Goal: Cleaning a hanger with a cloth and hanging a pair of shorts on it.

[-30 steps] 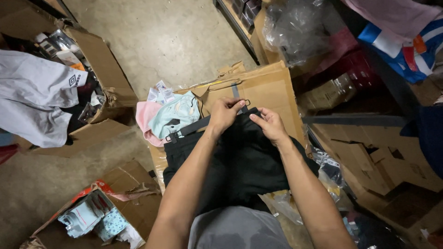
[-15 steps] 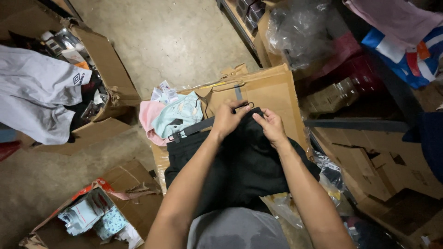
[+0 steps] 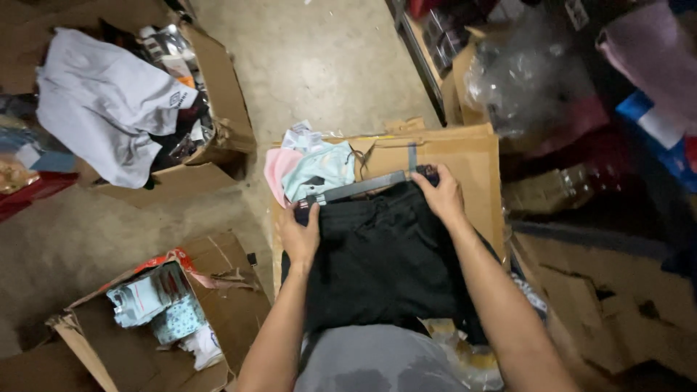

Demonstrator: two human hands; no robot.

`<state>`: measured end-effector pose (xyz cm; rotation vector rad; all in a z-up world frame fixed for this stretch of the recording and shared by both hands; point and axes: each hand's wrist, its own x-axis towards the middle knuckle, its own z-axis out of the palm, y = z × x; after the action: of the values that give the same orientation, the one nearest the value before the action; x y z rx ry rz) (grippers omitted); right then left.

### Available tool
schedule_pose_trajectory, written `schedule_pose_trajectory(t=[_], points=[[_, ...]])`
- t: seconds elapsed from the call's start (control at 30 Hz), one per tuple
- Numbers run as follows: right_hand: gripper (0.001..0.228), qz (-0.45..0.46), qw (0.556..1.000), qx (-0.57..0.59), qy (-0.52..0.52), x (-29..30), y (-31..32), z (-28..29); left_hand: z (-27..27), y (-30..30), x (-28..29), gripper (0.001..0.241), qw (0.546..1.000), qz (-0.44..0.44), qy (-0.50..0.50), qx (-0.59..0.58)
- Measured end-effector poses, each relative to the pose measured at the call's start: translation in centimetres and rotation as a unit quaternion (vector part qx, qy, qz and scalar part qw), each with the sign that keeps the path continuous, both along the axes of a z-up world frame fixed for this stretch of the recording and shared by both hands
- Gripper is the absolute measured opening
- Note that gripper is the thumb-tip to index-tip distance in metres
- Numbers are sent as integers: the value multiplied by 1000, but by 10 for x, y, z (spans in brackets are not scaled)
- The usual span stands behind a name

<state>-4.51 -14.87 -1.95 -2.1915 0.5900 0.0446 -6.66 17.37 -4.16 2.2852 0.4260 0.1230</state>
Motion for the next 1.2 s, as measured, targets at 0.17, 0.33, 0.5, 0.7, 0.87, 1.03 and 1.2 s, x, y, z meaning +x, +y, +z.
schedule_pose_trajectory(t=[0.17, 0.33, 0.5, 0.7, 0.87, 1.03, 1.2], points=[[41, 8, 993, -14, -118, -45, 15, 30, 34, -5, -12, 54, 998, 8, -49, 24], [33, -16, 966, 38, -255, -108, 25, 95, 76, -3, -59, 54, 976, 22, -154, -150], [35, 31, 934, -53, -351, -108, 49, 205, 122, 18, -92, 44, 925, 75, -241, -284], [31, 174, 879, -67, -438, -68, 107, 274, 248, 78, -116, 26, 891, 192, -400, -98], [30, 213, 845, -28, -489, -52, 170, 299, 286, 129, -152, 20, 836, 268, -463, -127], [28, 281, 850, 10, -446, -49, 243, 317, 302, 185, -201, 23, 814, 303, -486, -95], [28, 362, 806, 5, -468, -47, 338, 324, 316, 258, -248, 31, 816, 318, -482, -38]])
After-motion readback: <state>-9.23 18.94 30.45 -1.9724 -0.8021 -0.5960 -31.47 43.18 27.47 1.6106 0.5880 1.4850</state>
